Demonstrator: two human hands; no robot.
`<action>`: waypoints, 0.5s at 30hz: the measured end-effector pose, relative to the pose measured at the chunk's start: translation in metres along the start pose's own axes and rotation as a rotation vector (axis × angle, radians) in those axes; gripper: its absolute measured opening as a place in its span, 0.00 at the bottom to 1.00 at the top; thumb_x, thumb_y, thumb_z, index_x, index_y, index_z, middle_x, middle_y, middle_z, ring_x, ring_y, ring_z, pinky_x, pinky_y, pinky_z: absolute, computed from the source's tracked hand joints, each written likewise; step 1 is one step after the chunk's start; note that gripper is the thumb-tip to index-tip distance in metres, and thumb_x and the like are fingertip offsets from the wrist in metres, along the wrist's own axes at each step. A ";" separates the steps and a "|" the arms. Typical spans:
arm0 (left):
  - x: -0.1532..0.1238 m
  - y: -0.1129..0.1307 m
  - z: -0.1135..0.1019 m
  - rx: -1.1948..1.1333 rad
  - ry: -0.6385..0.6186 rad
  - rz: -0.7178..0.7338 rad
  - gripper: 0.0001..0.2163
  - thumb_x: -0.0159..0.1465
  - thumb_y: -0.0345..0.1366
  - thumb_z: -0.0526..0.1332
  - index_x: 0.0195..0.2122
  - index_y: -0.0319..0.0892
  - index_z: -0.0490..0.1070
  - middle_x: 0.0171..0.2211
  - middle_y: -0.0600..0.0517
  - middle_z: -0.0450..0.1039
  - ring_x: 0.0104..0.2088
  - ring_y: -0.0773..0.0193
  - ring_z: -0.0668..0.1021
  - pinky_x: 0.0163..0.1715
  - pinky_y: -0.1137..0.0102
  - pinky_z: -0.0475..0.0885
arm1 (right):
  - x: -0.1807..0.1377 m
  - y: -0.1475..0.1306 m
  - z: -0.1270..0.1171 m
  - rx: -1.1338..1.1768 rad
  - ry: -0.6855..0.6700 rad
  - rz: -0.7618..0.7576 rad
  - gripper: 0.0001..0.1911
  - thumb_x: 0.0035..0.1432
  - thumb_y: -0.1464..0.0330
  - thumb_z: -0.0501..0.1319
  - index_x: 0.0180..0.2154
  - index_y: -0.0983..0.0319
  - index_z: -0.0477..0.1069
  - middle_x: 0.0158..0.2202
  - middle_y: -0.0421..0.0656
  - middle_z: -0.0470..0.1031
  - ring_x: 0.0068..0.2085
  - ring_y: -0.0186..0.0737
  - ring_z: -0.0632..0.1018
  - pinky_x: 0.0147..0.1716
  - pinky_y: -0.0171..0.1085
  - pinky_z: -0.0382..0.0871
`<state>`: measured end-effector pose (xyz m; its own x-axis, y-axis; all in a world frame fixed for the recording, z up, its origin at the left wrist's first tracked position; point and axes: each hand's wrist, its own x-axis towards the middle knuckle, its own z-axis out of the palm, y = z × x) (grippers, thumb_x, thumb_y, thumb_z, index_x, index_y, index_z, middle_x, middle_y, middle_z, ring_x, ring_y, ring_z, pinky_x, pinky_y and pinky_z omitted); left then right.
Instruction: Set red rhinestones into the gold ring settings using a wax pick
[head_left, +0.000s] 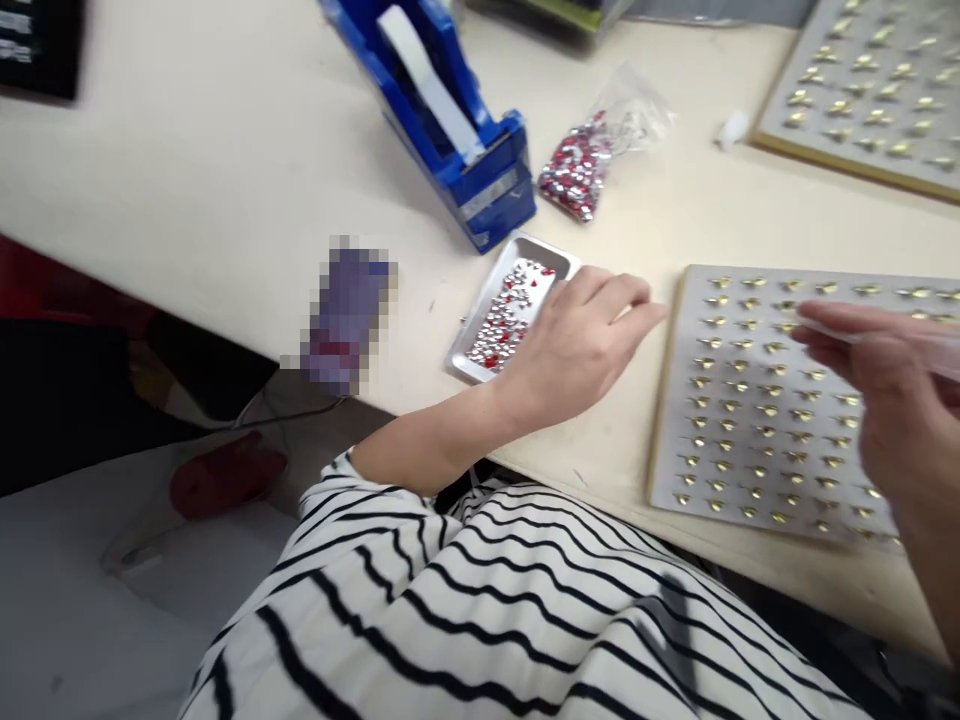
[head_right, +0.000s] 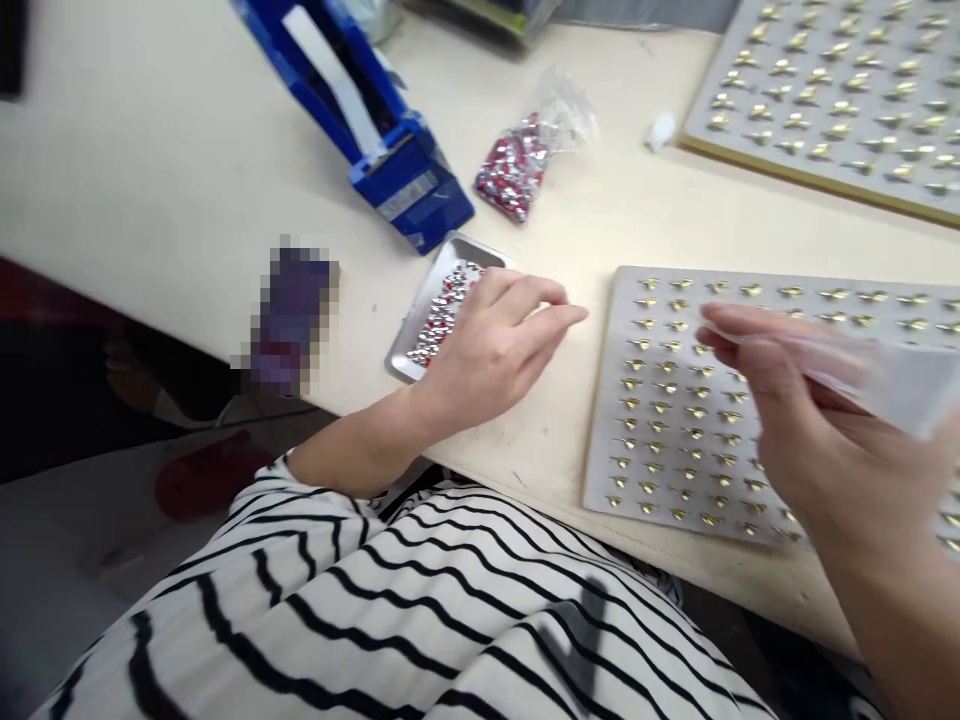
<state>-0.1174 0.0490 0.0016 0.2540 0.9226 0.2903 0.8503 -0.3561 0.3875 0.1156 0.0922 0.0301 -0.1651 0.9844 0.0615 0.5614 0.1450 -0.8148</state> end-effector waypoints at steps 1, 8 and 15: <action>0.000 0.000 0.000 -0.005 0.010 0.000 0.13 0.69 0.32 0.50 0.50 0.44 0.70 0.48 0.52 0.71 0.47 0.59 0.66 0.51 0.63 0.65 | -0.001 0.000 -0.001 0.027 -0.024 0.002 0.11 0.56 0.59 0.59 0.39 0.50 0.76 0.42 0.43 0.77 0.42 0.40 0.79 0.47 0.46 0.77; -0.001 0.000 0.005 -0.010 0.037 0.014 0.12 0.67 0.32 0.55 0.50 0.44 0.71 0.47 0.51 0.72 0.45 0.58 0.66 0.49 0.61 0.65 | -0.001 0.015 -0.001 0.125 -0.052 -0.049 0.13 0.59 0.62 0.56 0.41 0.58 0.75 0.43 0.43 0.76 0.44 0.36 0.78 0.48 0.41 0.78; 0.000 0.000 0.006 0.006 0.024 0.011 0.11 0.67 0.32 0.55 0.49 0.45 0.71 0.47 0.50 0.72 0.44 0.57 0.67 0.48 0.61 0.65 | -0.001 0.014 0.001 -0.006 -0.142 -0.026 0.13 0.61 0.61 0.55 0.44 0.54 0.74 0.44 0.38 0.75 0.44 0.35 0.78 0.48 0.42 0.77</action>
<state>-0.1150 0.0500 -0.0033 0.2527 0.9147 0.3153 0.8503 -0.3654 0.3788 0.1232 0.0931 0.0183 -0.2927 0.9562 0.0003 0.5601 0.1717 -0.8105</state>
